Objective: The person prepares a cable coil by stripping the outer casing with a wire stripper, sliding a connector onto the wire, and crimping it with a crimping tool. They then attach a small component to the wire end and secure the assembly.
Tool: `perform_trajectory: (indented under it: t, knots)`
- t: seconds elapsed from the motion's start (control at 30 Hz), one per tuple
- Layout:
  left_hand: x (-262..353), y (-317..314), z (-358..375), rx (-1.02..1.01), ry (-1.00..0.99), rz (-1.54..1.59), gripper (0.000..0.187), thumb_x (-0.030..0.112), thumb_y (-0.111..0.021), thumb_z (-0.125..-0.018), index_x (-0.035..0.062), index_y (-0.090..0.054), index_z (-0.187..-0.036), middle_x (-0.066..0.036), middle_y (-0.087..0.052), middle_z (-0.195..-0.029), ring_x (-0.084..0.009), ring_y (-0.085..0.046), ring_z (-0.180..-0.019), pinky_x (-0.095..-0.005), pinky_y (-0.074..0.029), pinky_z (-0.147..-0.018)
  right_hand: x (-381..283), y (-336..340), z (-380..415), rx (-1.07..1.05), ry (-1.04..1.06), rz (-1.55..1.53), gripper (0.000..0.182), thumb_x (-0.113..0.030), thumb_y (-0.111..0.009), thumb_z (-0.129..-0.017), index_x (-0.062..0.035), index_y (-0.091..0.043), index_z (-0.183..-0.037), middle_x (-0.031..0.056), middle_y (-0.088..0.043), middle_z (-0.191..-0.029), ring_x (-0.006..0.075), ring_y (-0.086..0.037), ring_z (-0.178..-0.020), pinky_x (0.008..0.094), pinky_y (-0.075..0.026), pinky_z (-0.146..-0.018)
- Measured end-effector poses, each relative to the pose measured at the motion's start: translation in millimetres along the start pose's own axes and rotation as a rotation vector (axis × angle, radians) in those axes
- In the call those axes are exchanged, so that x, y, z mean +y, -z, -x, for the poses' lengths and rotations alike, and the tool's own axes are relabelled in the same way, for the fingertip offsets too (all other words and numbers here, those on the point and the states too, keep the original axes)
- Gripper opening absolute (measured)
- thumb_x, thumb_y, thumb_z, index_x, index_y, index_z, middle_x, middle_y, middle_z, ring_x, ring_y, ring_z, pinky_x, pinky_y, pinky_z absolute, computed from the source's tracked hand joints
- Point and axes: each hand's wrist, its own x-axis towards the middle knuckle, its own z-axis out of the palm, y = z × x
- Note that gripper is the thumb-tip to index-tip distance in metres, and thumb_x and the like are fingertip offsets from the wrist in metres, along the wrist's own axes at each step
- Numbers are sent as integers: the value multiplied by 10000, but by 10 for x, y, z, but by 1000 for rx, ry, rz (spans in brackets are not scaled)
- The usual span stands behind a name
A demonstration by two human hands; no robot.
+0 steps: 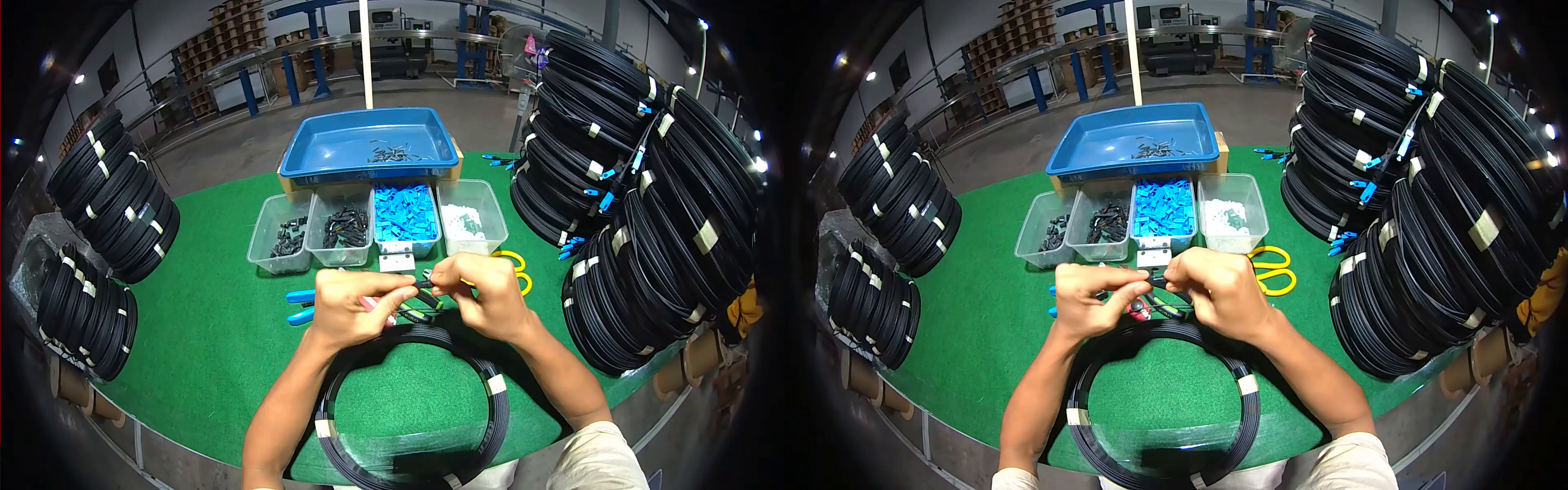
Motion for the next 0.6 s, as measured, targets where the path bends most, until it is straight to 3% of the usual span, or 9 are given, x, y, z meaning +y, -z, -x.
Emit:
perform_trajectory:
  t: [0.03, 0.1, 0.23, 0.3, 0.37, 0.43, 0.5, 0.57, 0.6]
  knots:
    - [125, 40, -2, -72, 320, 151, 87, 51, -755, -828, -17, -751, -882, -104, -737, -757, -99, -693, -623, -214, -540, -535, 3, -3, -8, -1, -2, 0, 150, 73, -650, -711, 35, -617, -852, 152, -668, -830, 249, -657, -647, 368, -519, -610]
    - [144, -26, 17, -2, 541, 522, 110, 55, -726, -869, -46, -742, -908, -109, -733, -771, -90, -678, -640, -208, -537, -543, 7, -6, -43, 99, 484, 287, 178, 28, -676, -678, 53, -607, -841, 139, -649, -864, 294, -644, -716, 374, -525, -620]
    - [299, -27, -69, -31, 678, 700, 121, 26, -702, -879, -93, -703, -899, -172, -717, -772, -191, -713, -676, -274, -596, -591, 2, -39, -2, 183, 606, 393, 180, 16, -686, -679, 75, -606, -829, 156, -638, -856, 298, -634, -705, 384, -519, -611]
    - [363, -22, -68, -71, 506, 383, 112, 27, -705, -876, -84, -713, -894, -164, -721, -781, -185, -713, -679, -271, -595, -586, -95, -1, -25, 178, 572, 395, 166, 30, -681, -668, 64, -590, -803, 156, -644, -868, 292, -637, -701, 377, -519, -616]
    - [315, -29, -51, -36, 164, 23, 108, 59, -776, -783, 20, -758, -882, -101, -731, -734, -113, -668, -535, -234, -512, -498, -165, 42, -27, 35, 308, 276, 155, 66, -665, -653, 45, -574, -777, 147, -649, -846, 292, -641, -704, 366, -524, -621]
    - [306, -49, -60, 2, -103, -74, 75, 54, -779, -770, 32, -757, -839, -106, -724, -722, -162, -679, -536, -257, -519, -490, -148, -35, 22, 77, -97, -144, 122, 130, -627, -741, 45, -586, -818, 137, -645, -768, 226, -642, -655, 307, -519, -589]
    - [308, -23, -78, -24, -180, -110, 53, 50, -779, -763, 39, -751, -807, -108, -723, -723, -188, -687, -548, -278, -526, -492, -159, 153, -54, -216, -610, -466, 92, 109, -636, -781, 61, -584, -840, 156, -662, -779, 214, -659, -663, 293, -517, -593]
    - [337, 1, -96, -110, -77, -96, 64, 39, -772, -768, 34, -755, -830, -114, -724, -731, -194, -693, -560, -271, -528, -501, -129, 170, -51, -215, -624, -550, 106, 95, -652, -780, 61, -583, -853, 157, -669, -789, 246, -675, -698, 303, -515, -609]
    - [307, -1, -127, -80, 9, -14, 107, 38, -776, -768, 13, -758, -870, -118, -730, -741, -157, -694, -569, -263, -529, -504, -148, 147, -64, -132, -374, -330, 112, 90, -657, -779, 55, -587, -859, 153, -664, -794, 262, -671, -705, 314, -515, -617]
